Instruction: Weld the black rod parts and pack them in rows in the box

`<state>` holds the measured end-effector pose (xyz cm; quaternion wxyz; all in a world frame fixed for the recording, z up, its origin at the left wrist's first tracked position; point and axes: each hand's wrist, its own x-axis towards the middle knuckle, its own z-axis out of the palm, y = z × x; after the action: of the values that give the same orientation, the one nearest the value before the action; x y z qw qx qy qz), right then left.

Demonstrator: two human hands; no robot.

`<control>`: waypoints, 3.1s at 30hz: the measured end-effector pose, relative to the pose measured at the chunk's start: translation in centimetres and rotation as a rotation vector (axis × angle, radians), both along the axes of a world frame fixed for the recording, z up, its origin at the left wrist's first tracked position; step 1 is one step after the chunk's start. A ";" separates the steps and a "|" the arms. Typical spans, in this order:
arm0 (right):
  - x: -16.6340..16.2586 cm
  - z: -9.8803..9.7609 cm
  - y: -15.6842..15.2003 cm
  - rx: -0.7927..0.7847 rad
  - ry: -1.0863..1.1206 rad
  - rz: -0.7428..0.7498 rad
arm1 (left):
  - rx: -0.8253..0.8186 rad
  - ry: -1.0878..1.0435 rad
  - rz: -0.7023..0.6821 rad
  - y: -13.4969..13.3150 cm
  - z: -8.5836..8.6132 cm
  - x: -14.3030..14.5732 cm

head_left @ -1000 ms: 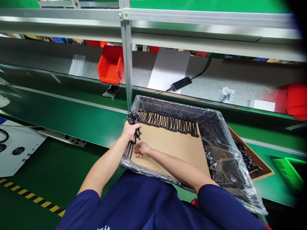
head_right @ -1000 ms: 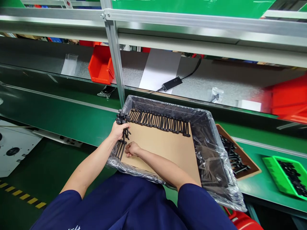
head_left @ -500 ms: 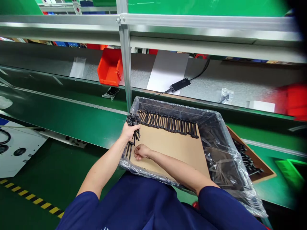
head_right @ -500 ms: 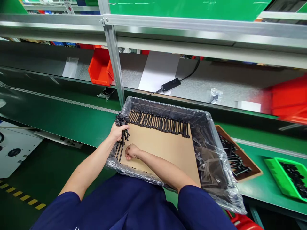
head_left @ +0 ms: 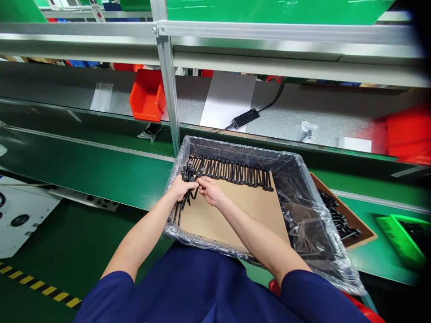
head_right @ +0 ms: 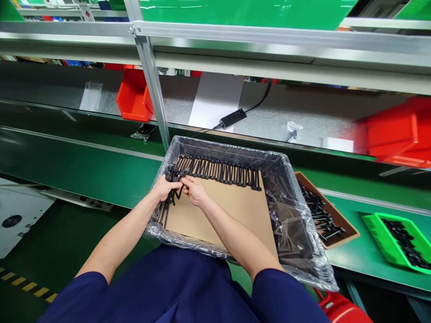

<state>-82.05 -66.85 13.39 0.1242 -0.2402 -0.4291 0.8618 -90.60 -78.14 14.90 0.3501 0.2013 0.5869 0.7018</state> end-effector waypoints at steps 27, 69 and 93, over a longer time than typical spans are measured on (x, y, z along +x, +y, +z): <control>3.6 -8.8 -7.1 2.065 0.115 1.018 | -0.106 -0.034 0.239 0.2 -0.6 -1.2; 1.0 -9.3 -7.1 0.340 -0.648 0.367 | -0.014 -0.108 0.204 0.4 0.2 -0.4; 0.8 -9.4 -6.6 0.364 -0.684 0.303 | -0.041 -0.113 0.195 0.5 -0.2 -0.7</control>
<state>-81.28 -73.40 3.98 -0.1133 -0.4211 -0.6215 0.6508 -91.28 -77.61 14.68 0.3168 0.0962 0.5971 0.7306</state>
